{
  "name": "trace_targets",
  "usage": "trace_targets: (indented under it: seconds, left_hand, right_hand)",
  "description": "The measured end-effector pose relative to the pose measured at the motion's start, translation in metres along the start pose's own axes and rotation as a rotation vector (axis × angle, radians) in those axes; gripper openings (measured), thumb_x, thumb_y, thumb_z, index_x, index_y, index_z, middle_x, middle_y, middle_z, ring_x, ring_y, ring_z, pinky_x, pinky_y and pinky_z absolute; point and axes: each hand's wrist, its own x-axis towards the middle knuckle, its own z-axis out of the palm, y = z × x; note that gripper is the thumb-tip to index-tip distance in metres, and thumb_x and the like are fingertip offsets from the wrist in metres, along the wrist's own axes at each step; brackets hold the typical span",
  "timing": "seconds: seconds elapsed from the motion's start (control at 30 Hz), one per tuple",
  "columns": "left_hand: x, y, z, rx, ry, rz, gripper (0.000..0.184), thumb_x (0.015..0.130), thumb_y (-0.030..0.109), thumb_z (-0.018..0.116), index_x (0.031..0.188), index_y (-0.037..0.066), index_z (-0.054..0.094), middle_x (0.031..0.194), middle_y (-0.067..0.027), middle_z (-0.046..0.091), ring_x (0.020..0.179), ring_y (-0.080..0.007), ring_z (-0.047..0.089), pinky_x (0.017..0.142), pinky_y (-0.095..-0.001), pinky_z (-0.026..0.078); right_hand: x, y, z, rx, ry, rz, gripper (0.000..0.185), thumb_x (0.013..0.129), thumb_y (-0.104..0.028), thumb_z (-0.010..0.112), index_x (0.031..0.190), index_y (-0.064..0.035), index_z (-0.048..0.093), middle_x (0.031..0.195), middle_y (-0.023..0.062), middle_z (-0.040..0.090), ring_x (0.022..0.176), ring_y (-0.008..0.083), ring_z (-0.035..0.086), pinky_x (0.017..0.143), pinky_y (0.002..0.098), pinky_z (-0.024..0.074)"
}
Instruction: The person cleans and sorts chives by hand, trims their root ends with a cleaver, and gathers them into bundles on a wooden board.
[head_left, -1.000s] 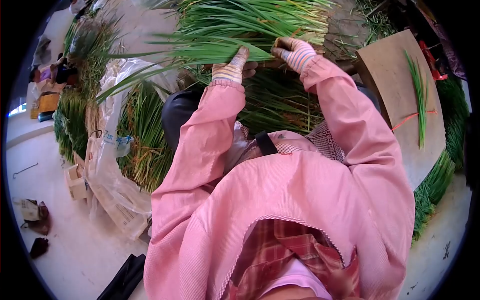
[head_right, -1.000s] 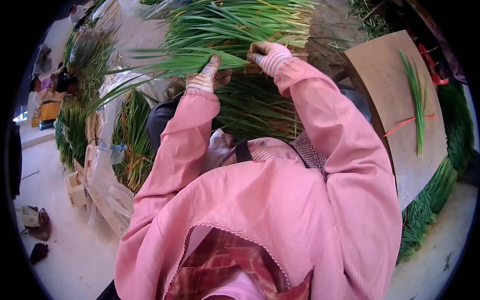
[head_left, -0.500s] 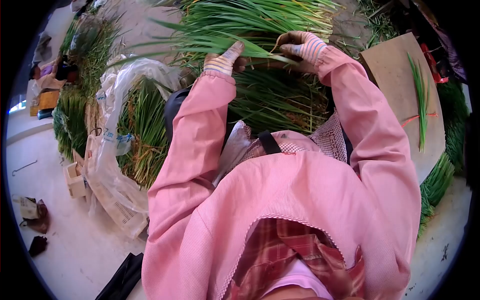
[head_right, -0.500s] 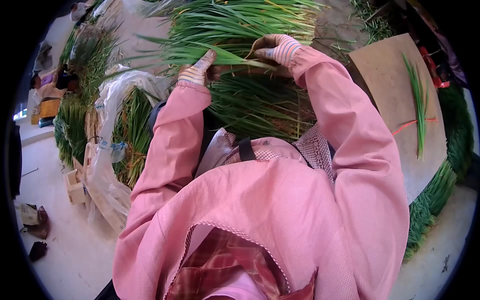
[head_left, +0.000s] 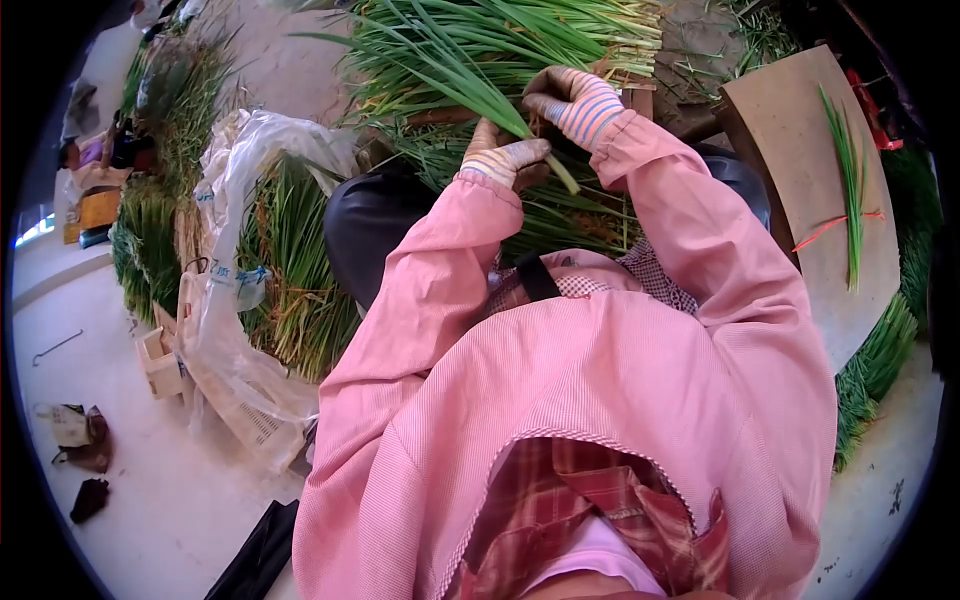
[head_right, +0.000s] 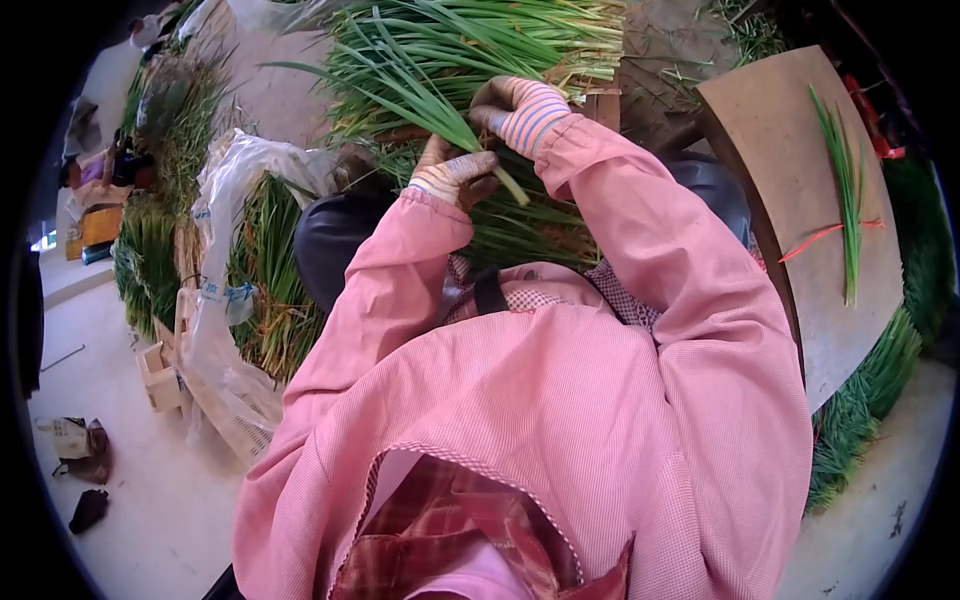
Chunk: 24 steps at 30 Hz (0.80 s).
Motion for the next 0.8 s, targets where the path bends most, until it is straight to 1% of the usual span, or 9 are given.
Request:
trace_targets:
  seconds: [0.07, 0.2, 0.27, 0.47, 0.57, 0.6, 0.67, 0.7, 0.8]
  left_hand:
    - [-0.006, -0.002, -0.004, 0.029, -0.006, -0.019, 0.062, 0.065, -0.002, 0.064, 0.119, 0.019, 0.04, 0.1, -0.0069, 0.054, 0.082, -0.0188, 0.055, 0.06, -0.0285, 0.045]
    - [-0.025, 0.005, -0.018, -0.064, -0.092, -0.144, 0.074, 0.064, -0.001, 0.067, 0.127, 0.01, 0.029, 0.092, -0.0112, 0.055, 0.072, -0.0177, 0.056, 0.058, -0.0279, 0.049]
    - [-0.03, 0.004, -0.021, -0.024, -0.12, -0.153, 0.071, 0.065, 0.002, 0.067, 0.125, 0.009, 0.03, 0.095, -0.0102, 0.054, 0.076, -0.0183, 0.056, 0.062, -0.03, 0.049]
    - [-0.007, -0.012, 0.001, -0.008, 0.098, -0.093, 0.057, 0.07, 0.014, 0.064, 0.12, 0.012, 0.036, 0.104, -0.0043, 0.047, 0.095, -0.0227, 0.047, 0.082, -0.0427, 0.039]
    - [0.016, -0.04, 0.026, -0.345, -0.284, 0.344, 0.05, 0.072, 0.004, 0.06, 0.116, 0.014, 0.039, 0.106, -0.0062, 0.051, 0.095, -0.0247, 0.051, 0.074, -0.0415, 0.045]
    - [0.013, -0.04, 0.027, -0.348, -0.284, 0.338, 0.05, 0.072, 0.004, 0.06, 0.116, 0.014, 0.039, 0.106, -0.0062, 0.051, 0.095, -0.0247, 0.051, 0.074, -0.0415, 0.045]
    - [0.003, -0.038, 0.026, -0.447, -0.143, -0.051, 0.047, 0.073, 0.002, 0.06, 0.115, 0.011, 0.041, 0.101, -0.0075, 0.055, 0.088, -0.025, 0.056, 0.07, -0.0385, 0.048]
    - [0.003, -0.036, 0.024, -0.372, -0.084, -0.109, 0.044, 0.072, 0.004, 0.061, 0.112, 0.01, 0.042, 0.089, -0.0064, 0.057, 0.075, -0.0229, 0.058, 0.061, -0.0329, 0.048]
    - [-0.005, -0.027, 0.012, -0.163, -0.077, -0.123, 0.04, 0.07, 0.007, 0.062, 0.106, 0.008, 0.045, 0.082, -0.0054, 0.056, 0.068, -0.0197, 0.056, 0.053, -0.0291, 0.044]
  right_hand:
    - [0.008, 0.0, -0.006, 0.041, 0.045, 0.088, 0.01, 0.077, -0.007, 0.06, 0.086, -0.0034, 0.057, 0.075, 0.0023, 0.06, 0.069, 0.0079, 0.053, 0.063, 0.0228, 0.0453]
    - [0.02, 0.013, -0.015, -0.324, 0.181, -0.125, 0.01, 0.077, -0.008, 0.06, 0.086, -0.0035, 0.057, 0.074, 0.0022, 0.059, 0.067, 0.008, 0.052, 0.064, 0.0226, 0.0446]
    - [0.021, 0.005, -0.022, -0.323, 0.15, 0.037, 0.011, 0.077, -0.011, 0.06, 0.086, -0.0038, 0.058, 0.073, 0.0023, 0.059, 0.066, 0.009, 0.051, 0.063, 0.0243, 0.0439]
    - [0.014, 0.001, -0.004, 0.405, 0.068, 0.224, 0.012, 0.075, -0.013, 0.065, 0.084, -0.0066, 0.059, 0.066, 0.0031, 0.058, 0.054, 0.0119, 0.054, 0.048, 0.0241, 0.044]
    - [0.006, -0.01, 0.005, 0.534, 0.131, 0.296, 0.014, 0.075, -0.013, 0.064, 0.085, -0.0046, 0.059, 0.067, 0.0044, 0.059, 0.055, 0.0124, 0.053, 0.053, 0.0249, 0.0459]
    - [0.003, -0.014, 0.007, 0.59, 0.175, 0.338, 0.014, 0.074, -0.012, 0.064, 0.085, -0.0046, 0.059, 0.068, 0.0045, 0.059, 0.055, 0.0124, 0.053, 0.053, 0.0248, 0.0458]
    - [0.002, -0.014, 0.006, 0.645, 0.221, 0.382, 0.014, 0.074, -0.012, 0.065, 0.085, -0.0046, 0.059, 0.068, 0.0045, 0.059, 0.055, 0.0124, 0.053, 0.053, 0.0247, 0.0457]
    - [0.002, -0.012, 0.003, 0.562, 0.151, 0.326, 0.013, 0.074, -0.012, 0.065, 0.084, -0.0058, 0.059, 0.068, 0.0038, 0.059, 0.056, 0.0121, 0.054, 0.052, 0.0244, 0.0459]
    - [0.023, 0.011, 0.001, 0.426, 0.081, 0.161, 0.01, 0.074, -0.009, 0.063, 0.082, -0.0064, 0.059, 0.07, 0.0021, 0.058, 0.059, 0.0104, 0.053, 0.053, 0.0244, 0.0456]
